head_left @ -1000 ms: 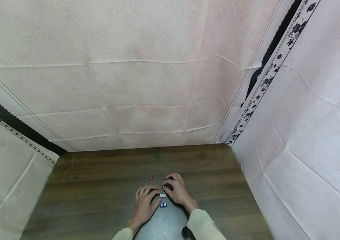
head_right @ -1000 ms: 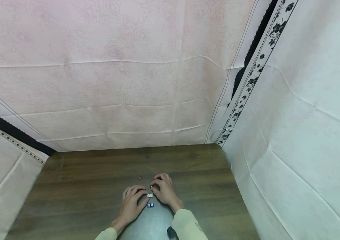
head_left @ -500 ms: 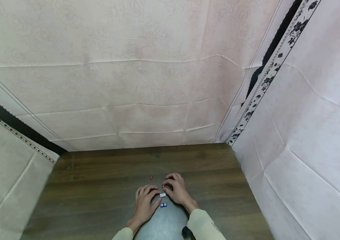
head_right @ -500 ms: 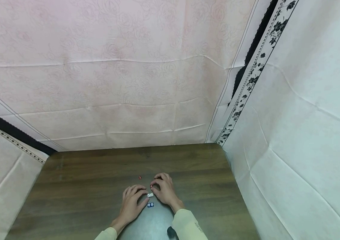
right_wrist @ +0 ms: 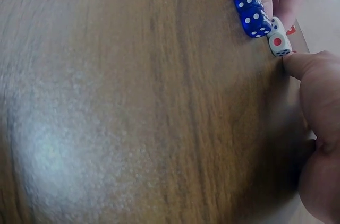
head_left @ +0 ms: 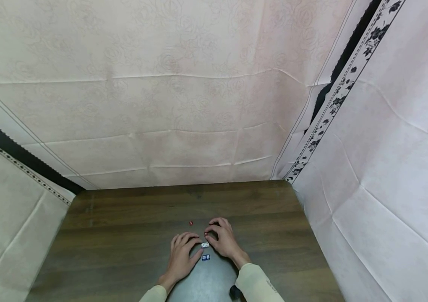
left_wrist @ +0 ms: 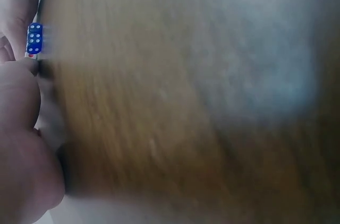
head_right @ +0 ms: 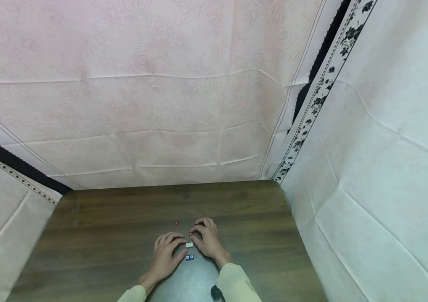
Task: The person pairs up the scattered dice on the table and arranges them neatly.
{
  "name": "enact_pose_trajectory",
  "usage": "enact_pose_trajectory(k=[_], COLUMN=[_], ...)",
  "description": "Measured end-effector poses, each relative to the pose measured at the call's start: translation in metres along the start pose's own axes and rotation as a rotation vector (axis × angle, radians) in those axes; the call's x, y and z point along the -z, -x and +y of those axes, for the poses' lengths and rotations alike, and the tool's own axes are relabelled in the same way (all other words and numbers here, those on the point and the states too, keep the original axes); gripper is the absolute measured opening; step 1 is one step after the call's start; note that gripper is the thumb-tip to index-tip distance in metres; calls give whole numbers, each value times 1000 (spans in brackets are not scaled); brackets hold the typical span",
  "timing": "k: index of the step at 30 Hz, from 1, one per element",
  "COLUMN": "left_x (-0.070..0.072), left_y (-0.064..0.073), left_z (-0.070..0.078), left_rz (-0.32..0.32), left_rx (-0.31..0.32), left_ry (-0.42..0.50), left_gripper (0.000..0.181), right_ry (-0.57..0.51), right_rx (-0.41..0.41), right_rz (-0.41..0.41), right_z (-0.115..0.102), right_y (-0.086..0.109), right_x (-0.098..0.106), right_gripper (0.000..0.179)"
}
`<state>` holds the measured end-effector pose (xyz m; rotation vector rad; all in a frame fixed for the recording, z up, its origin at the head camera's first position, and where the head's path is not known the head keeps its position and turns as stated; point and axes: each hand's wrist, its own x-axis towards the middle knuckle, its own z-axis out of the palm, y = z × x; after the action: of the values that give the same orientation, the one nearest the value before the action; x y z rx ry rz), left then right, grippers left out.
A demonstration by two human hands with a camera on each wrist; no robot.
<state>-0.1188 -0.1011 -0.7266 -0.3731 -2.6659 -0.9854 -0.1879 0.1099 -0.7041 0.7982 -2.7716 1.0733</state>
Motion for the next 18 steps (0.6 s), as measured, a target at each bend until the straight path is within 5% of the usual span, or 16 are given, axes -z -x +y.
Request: enact_pose_trajectory(k=[6, 18], left_x=[6, 15], left_y=[0, -5], left_z=[0, -8], left_rz=[5, 174], left_rx=[-21, -25], left_ry=[57, 115], left_gripper=[27, 23], right_ry=[6, -37], right_rx=[-9, -30], right_rz=[0, 0], right_z=[0, -1], right_y=[1, 2], right_x=[-1, -3], right_gripper=[9, 10])
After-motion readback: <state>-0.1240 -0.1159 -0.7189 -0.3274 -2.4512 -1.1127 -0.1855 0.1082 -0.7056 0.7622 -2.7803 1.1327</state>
